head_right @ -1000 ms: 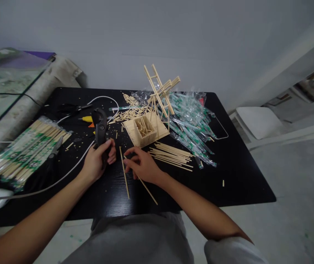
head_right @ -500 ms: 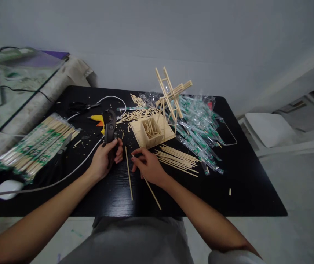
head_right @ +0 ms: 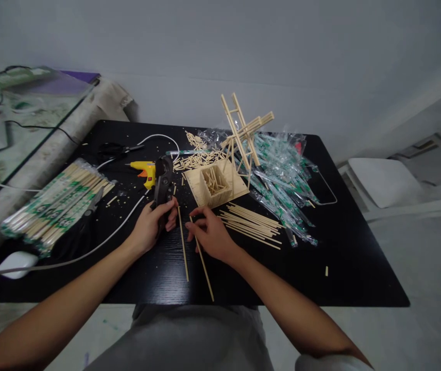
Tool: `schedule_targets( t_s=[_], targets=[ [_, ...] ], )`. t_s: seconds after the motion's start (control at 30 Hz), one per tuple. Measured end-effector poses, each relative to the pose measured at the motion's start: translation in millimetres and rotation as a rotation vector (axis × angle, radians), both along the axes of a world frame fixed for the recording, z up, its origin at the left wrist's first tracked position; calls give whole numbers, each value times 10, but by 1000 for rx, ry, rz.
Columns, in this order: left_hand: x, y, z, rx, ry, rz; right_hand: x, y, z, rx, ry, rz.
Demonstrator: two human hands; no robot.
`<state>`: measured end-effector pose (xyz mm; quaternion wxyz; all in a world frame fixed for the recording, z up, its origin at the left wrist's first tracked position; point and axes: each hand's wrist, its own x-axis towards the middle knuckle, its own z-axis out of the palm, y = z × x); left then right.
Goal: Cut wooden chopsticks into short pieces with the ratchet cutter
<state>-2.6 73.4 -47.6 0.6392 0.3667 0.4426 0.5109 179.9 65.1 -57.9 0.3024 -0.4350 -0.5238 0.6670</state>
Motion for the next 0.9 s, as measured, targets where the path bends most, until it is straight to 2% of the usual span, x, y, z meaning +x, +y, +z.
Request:
schedule_targets(
  t_s=[0.27, 0.5, 0.6, 0.9],
  targets=[
    [-5, -40, -6, 9, 104, -1, 0, -2, -3, -2, 8, -5],
    [15, -78, 130, 157, 213, 260, -19, -4, 1, -3, 15, -30],
    [-6, -55, 161, 179, 227, 315, -14, -5, 15, 17, 14, -16],
    [-38, 1, 101, 123, 254, 249, 2, -2, 18, 45, 12, 9]
  ],
)
